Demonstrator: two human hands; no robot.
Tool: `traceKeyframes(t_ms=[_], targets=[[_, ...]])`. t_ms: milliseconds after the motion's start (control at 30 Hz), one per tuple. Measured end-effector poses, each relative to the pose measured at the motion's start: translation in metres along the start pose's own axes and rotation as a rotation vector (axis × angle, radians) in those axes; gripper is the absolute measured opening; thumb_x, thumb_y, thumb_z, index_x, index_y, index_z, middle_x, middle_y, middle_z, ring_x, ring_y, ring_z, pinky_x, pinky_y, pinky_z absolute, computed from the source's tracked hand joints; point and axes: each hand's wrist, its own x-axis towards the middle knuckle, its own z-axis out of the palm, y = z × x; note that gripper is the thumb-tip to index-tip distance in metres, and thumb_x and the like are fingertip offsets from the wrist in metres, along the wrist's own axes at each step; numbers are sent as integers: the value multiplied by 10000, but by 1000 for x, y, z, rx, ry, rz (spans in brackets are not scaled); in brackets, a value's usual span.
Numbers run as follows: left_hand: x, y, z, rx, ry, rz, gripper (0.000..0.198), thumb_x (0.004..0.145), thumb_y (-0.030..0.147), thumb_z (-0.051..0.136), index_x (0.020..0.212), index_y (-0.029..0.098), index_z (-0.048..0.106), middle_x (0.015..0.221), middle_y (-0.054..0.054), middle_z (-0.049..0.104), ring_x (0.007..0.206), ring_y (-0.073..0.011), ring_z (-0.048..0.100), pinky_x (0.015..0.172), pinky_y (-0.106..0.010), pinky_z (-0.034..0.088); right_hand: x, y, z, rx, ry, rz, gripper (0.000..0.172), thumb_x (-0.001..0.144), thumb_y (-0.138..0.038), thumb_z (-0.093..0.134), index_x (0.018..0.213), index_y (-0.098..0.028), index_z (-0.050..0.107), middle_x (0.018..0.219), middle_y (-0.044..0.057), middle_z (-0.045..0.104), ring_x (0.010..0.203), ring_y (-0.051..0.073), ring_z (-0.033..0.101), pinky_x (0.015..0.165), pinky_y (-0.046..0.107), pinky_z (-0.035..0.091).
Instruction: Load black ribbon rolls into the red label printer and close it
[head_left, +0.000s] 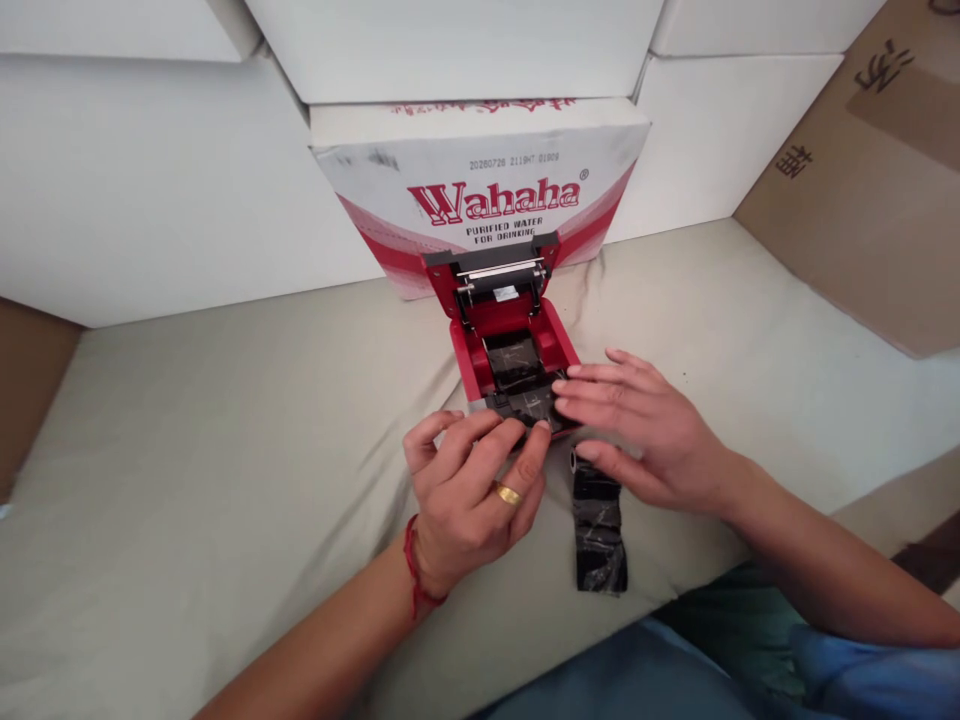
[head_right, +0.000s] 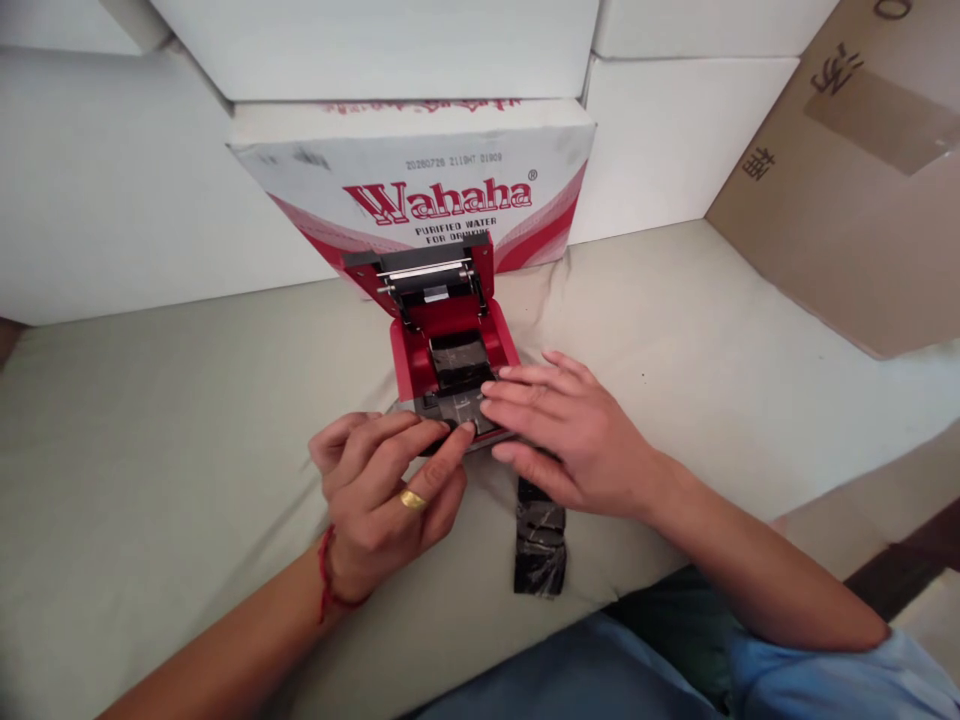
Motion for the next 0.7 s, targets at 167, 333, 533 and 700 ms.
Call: traceKeyframes(t_ms=[167,333,533,700], targets=[[-1,1,2,12,26,2,280,948,77,758,1173,242,781,958,-18,847,971,-219,770,1086,-482,487,73,22,-19,-114,209,276,543,1224,-381,404,1737,-339,575,1756,70,642,1666,303,571,1377,548,476],[-3,-1,2,21,10,29,356,936,68,764,1241,250,788,989,-44,843,990,-235,761,1065,-488,521,136,45,-8,-165,59,261,564,1265,-474,314,1755,-306,536,1620,70,730,1595,295,632,1312,530,504],[-5,-1,4,-3,22,34,411,914,63,775,1277,257,785,1004,-56,840,1000,-244,765,1016,-482,541,99,25,-2,-71,73,210,552,1260,-443,318,1394,-273,825,1384,54,860,1391,247,772,1338,521,490],[-5,-1,4,19,11,39,310,950,72,751,1213,234,774,994,-58,838,1011,-239,754,1003,-456,544,52,13,8,-34,94,105,384,1200,-353,526,1312,-251,879,1381,66,886,1389,251,807,1376,517,496]])
